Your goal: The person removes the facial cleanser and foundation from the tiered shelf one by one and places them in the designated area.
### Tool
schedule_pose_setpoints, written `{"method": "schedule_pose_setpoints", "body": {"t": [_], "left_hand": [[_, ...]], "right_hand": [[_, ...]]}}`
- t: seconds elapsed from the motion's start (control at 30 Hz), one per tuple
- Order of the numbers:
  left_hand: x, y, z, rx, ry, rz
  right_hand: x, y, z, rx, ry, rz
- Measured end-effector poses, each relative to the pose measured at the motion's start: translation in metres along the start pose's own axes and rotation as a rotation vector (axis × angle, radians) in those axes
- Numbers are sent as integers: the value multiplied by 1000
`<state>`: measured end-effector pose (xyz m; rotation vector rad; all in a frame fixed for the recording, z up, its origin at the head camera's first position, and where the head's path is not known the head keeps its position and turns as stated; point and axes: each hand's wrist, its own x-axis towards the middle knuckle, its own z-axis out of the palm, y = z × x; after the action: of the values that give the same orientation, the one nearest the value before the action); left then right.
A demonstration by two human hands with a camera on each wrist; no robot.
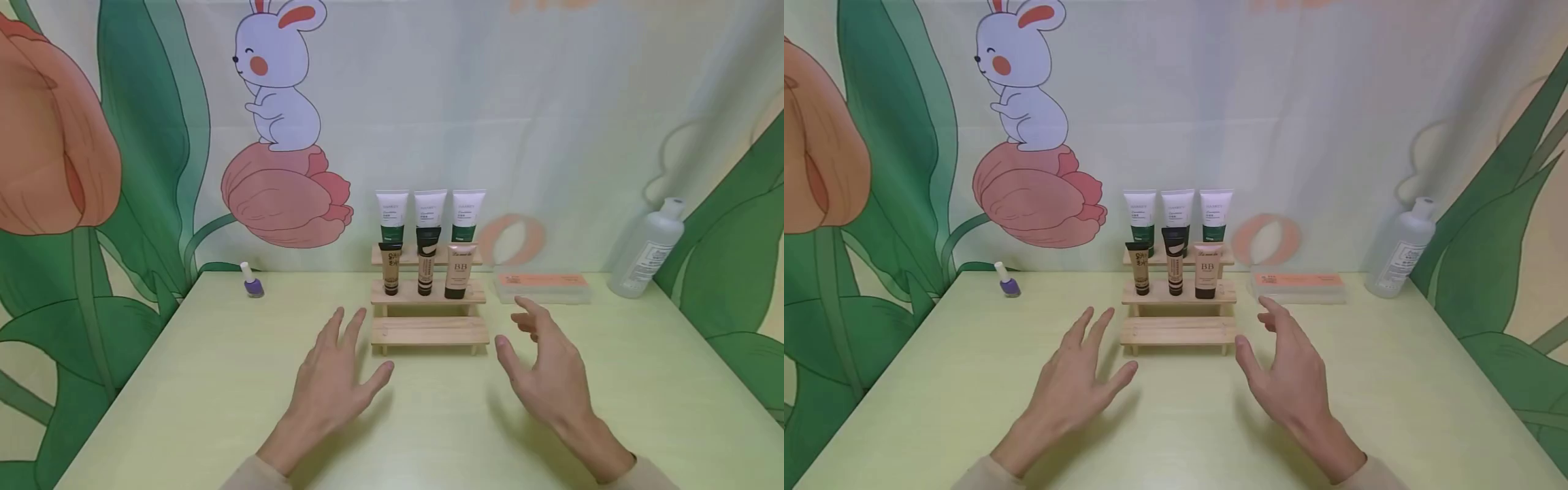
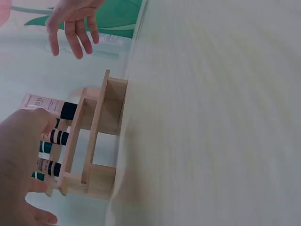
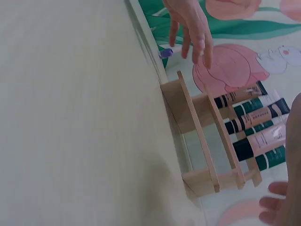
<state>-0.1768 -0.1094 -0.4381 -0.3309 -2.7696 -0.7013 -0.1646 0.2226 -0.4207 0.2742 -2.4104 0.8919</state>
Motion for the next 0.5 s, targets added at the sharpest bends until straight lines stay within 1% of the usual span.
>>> {"method": "schedule_pose_setpoints", "body": {"t": [0.07,0.17,0.3,0.4,0.5], "left_hand": [[3,-3,2,-48,20,-2],[9,-6,8,-170,29,-30],[19,-10,22,-373,36,-87],[28,-14,33,-520,62,-101],[36,-21,41,-632,84,-114]], "right_hand": [[6,4,3,80,49,-32],[14,12,8,173,92,-72],[23,18,15,323,96,-74],[29,19,22,423,89,-59],[38,17,29,492,83,-61]]}}
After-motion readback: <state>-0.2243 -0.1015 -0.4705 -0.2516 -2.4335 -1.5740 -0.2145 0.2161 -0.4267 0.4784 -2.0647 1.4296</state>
